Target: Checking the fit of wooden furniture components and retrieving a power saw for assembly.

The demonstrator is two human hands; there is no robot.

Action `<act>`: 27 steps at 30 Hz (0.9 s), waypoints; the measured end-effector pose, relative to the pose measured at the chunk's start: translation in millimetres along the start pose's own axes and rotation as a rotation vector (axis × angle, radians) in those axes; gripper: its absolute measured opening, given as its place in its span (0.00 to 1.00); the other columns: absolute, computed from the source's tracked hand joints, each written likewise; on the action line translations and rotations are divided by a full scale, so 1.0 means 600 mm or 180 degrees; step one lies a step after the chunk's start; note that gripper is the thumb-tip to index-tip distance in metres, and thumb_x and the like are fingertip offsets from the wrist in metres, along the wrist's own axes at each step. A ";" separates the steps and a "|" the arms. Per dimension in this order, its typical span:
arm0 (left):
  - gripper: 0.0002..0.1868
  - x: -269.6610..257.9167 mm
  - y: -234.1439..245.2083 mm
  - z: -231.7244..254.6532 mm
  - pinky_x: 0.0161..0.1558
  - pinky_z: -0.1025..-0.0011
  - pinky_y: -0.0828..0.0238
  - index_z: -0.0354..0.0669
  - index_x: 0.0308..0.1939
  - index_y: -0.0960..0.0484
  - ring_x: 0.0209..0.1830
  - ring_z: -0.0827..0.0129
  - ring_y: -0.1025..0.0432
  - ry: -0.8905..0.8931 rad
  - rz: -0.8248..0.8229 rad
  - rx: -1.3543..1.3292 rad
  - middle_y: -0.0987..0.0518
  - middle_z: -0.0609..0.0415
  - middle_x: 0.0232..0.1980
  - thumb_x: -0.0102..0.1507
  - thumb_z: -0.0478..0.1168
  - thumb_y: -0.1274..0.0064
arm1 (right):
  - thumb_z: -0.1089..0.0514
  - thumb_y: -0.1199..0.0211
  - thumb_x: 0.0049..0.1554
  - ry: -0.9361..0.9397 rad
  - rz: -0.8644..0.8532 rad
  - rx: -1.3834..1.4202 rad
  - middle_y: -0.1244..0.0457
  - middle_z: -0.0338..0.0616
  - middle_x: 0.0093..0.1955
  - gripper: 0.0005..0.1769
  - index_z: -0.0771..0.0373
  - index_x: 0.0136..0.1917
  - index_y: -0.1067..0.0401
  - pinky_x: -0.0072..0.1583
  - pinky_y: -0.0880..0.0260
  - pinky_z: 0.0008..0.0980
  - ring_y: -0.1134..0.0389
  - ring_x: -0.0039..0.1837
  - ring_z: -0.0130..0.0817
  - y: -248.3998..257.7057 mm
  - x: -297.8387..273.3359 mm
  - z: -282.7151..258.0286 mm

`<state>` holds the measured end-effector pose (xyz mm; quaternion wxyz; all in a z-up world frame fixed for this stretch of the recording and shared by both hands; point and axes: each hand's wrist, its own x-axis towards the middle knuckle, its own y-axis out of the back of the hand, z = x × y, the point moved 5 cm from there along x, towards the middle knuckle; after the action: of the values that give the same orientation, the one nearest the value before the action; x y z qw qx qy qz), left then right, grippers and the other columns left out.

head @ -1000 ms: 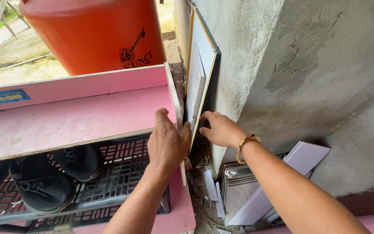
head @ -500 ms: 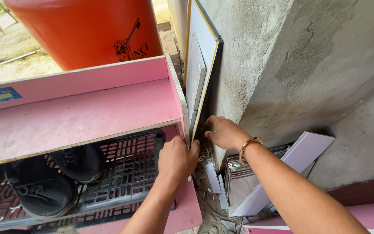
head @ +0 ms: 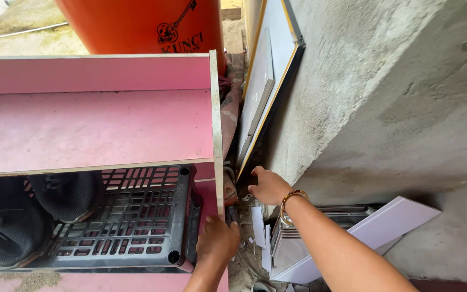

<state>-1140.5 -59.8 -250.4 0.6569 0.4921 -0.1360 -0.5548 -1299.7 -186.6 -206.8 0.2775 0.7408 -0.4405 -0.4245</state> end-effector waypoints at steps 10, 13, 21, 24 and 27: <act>0.19 -0.009 -0.068 0.062 0.62 0.56 0.30 0.34 0.57 0.30 0.62 0.48 0.28 -0.1117 -0.1127 0.0589 0.23 0.38 0.59 0.68 0.45 0.52 | 0.48 0.36 0.58 -0.0219 -0.0067 0.0204 0.34 0.59 0.63 0.31 0.61 0.70 0.37 0.68 0.35 0.43 0.33 0.68 0.53 -0.134 0.055 0.133; 0.18 0.051 -0.155 0.042 0.70 0.58 0.38 0.33 0.59 0.29 0.70 0.48 0.34 -0.1794 -0.0980 0.0554 0.26 0.39 0.65 0.65 0.35 0.53 | 0.48 0.37 0.57 -0.0417 0.0008 0.0442 0.32 0.60 0.61 0.31 0.59 0.71 0.37 0.67 0.33 0.43 0.32 0.67 0.53 -0.204 0.102 0.185; 0.33 0.189 -0.290 0.024 0.74 0.49 0.56 0.31 0.74 0.48 0.80 0.44 0.55 -0.2068 -0.0433 0.1789 0.47 0.36 0.78 0.66 0.36 0.60 | 0.44 0.39 0.56 -0.0715 0.0174 0.1006 0.35 0.65 0.66 0.45 0.57 0.81 0.51 0.70 0.36 0.43 0.34 0.69 0.58 -0.396 0.262 0.319; 0.34 0.199 -0.280 0.024 0.73 0.50 0.56 0.30 0.74 0.49 0.80 0.44 0.55 -0.1705 -0.0235 0.1852 0.47 0.37 0.78 0.65 0.37 0.60 | 0.39 0.36 0.56 -0.0874 0.0029 0.1012 0.39 0.65 0.70 0.49 0.57 0.81 0.53 0.70 0.37 0.43 0.37 0.71 0.56 -0.501 0.331 0.373; 0.41 0.215 -0.290 0.009 0.72 0.49 0.56 0.34 0.77 0.51 0.80 0.45 0.56 -0.1528 -0.0077 0.1681 0.48 0.38 0.81 0.59 0.34 0.59 | 0.38 0.35 0.55 -0.0440 0.0303 0.1188 0.42 0.64 0.73 0.49 0.63 0.78 0.50 0.70 0.39 0.44 0.39 0.73 0.55 -0.593 0.405 0.412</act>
<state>-1203.5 -156.3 -434.0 0.4498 0.5021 -0.4194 -0.6080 -1305.8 -248.6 -699.8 0.1242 0.7268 -0.5641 -0.3717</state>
